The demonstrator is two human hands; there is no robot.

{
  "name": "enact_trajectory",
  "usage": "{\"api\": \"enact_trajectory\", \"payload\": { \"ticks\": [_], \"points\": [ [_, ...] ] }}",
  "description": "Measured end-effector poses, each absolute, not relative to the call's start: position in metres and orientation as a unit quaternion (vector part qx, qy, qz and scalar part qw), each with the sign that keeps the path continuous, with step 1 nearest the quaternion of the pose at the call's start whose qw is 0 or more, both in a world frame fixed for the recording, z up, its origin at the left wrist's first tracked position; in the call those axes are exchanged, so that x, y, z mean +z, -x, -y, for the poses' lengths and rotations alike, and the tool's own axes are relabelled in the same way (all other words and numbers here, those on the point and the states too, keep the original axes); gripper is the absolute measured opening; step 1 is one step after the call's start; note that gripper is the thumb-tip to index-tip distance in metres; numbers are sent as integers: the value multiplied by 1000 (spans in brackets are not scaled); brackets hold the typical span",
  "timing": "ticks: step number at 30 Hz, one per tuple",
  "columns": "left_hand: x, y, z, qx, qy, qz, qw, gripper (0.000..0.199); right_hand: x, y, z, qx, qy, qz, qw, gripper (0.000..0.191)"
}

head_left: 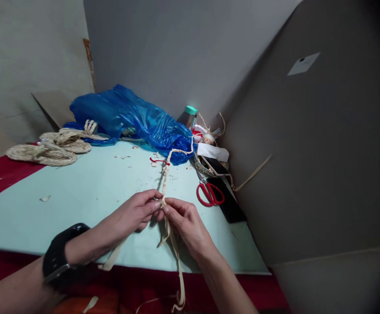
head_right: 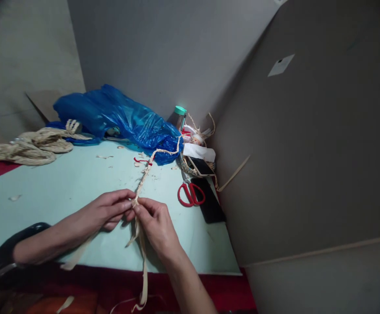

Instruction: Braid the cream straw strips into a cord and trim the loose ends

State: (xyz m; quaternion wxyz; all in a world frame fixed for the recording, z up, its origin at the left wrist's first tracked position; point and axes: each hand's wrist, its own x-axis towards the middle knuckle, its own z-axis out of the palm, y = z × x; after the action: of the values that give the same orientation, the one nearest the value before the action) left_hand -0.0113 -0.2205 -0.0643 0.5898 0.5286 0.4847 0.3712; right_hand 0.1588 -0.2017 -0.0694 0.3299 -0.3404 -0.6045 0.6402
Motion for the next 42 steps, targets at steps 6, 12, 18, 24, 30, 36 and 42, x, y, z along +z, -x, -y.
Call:
{"api": "enact_trajectory", "payload": {
  "ticks": [6, 12, 18, 24, 30, 36, 42],
  "points": [
    [-68, 6, 221, 369, -512, -520, 575, 20, -62, -158, 211, 499, 380, 720, 298, 23],
    [-68, 7, 222, 373, -526, -558, 522, 18, -61, -152, 224, 168, 498, 833, 172, 19],
    [-67, 7, 224, 385, -534, -562, 501, 18, -68, -150, 243, -96, 458, 848, 247, 19],
    [-65, 10, 227, 384, -504, -549, 545, 19, -83, -129, 273, -183, 420, 848, 266, 29],
    [-62, 11, 230, 381, -479, -522, 594, 23, -91, -128, 279, -148, 435, 848, 263, 37],
    [-61, 9, 229, 397, -460, -497, 619, 28, -60, -152, 248, -64, 483, 817, 308, 13],
    [-63, 9, 229, 406, -443, -465, 650, 26, -54, -152, 222, 348, 451, 785, 244, 25]
  ]
}}
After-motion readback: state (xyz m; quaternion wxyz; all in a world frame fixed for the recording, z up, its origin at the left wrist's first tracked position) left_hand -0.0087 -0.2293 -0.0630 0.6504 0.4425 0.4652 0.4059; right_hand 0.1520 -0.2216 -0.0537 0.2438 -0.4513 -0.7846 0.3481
